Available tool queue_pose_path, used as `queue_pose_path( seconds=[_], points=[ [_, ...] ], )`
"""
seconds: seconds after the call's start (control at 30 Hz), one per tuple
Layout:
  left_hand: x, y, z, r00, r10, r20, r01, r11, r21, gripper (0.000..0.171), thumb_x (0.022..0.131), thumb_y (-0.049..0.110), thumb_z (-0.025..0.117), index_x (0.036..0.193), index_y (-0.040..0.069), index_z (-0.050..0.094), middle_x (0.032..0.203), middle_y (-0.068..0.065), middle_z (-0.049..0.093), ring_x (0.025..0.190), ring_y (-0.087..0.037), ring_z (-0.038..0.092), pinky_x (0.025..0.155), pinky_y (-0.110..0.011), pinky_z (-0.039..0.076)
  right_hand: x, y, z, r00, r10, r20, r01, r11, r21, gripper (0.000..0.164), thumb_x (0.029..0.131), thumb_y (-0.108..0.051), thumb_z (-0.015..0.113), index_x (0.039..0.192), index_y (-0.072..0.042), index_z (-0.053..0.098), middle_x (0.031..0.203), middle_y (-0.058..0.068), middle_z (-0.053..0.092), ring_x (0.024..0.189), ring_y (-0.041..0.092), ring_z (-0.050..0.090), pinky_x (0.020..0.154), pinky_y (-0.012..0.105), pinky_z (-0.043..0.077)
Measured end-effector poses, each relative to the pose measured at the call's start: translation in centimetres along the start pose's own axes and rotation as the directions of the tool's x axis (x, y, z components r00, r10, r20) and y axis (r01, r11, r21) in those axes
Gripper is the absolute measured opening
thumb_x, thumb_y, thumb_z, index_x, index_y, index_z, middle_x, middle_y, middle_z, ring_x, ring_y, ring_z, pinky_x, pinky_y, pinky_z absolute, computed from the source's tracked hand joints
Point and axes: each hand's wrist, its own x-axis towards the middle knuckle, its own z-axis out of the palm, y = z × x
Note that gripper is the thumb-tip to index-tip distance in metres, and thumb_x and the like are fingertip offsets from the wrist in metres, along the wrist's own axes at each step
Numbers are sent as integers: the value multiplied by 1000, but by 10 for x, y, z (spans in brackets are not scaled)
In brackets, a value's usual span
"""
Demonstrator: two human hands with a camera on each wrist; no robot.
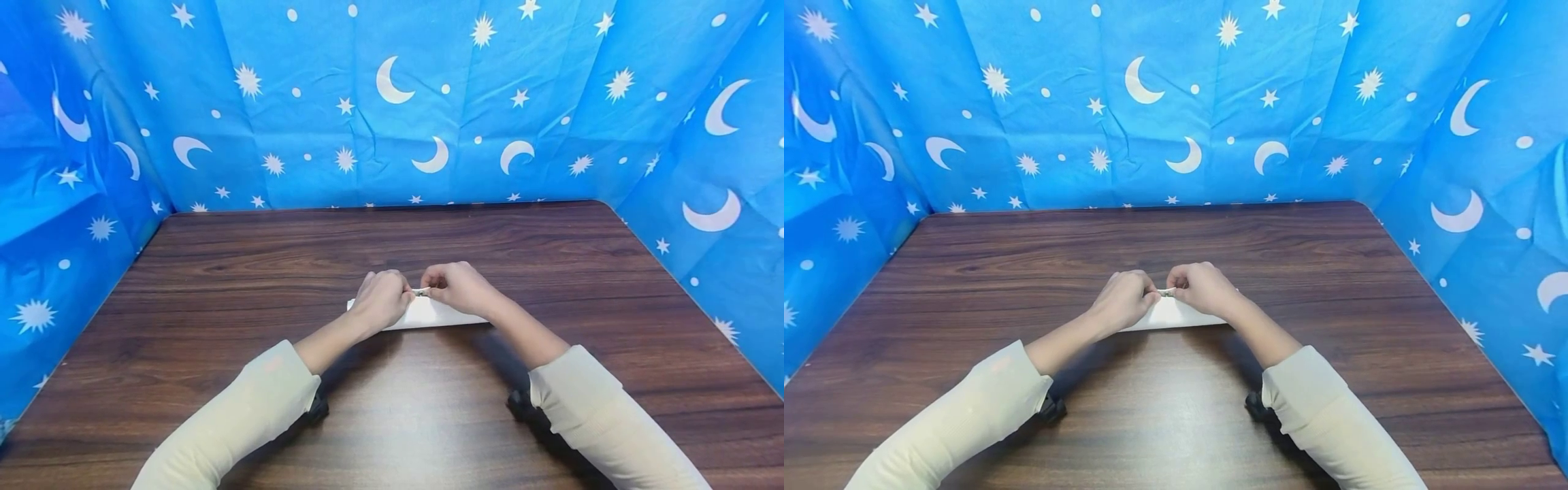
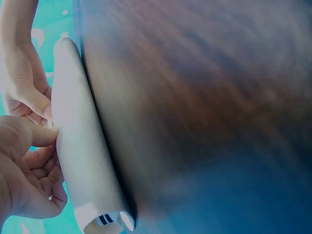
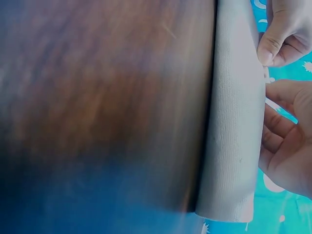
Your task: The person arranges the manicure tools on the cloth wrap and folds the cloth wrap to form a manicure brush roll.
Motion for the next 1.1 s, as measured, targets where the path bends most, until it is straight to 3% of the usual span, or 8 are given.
queue_pose_path(
  seconds=[0.37, 0.77, 1.0, 1.1],
  points=[
    [-5, 0, 0, 1000, -10, 9, 10, 1000, 15, 12, 87, 16, 62, 86, 9, 72, 86, 1, 65, 79, -12, 56, 71, -28, 37, -4, -3, 6, 997, -24, 72, 22, 999, 34, 13, 80, -12, 71, 92, -9, 69, 79, -4, 63, 71, 9, 59, 60, 26, 46],
    [-10, -3, 1, 1000, 17, 15, -17, 1000, 22, 11, 87, 15, 63, 85, 9, 72, 81, 2, 64, 73, -12, 54, 69, -30, 39, -7, -10, 15, 997, -64, 34, 67, 995, -72, 5, 82, -12, 69, 85, -9, 70, 77, -5, 58, 63, 9, 50, 58, 26, 42],
    [-15, -3, -3, 997, 26, 79, -24, 999, -22, 15, 85, 21, 67, 93, 8, 67, 91, 0, 61, 81, -13, 54, 75, -33, 37, -10, -15, 17, 995, -92, 24, 94, 988, -120, 5, 82, -13, 68, 85, -10, 71, 75, -7, 56, 60, 7, 47, 57, 25, 41],
    [-16, -2, -3, 995, 49, 92, -48, 999, -12, 9, 85, 20, 66, 86, 11, 69, 91, 2, 62, 81, -12, 54, 74, -33, 36, -11, -17, 19, 994, -112, 18, 113, 983, -143, 4, 82, -12, 67, 85, -10, 71, 74, -7, 55, 58, 7, 45, 56, 25, 40]
  ],
)
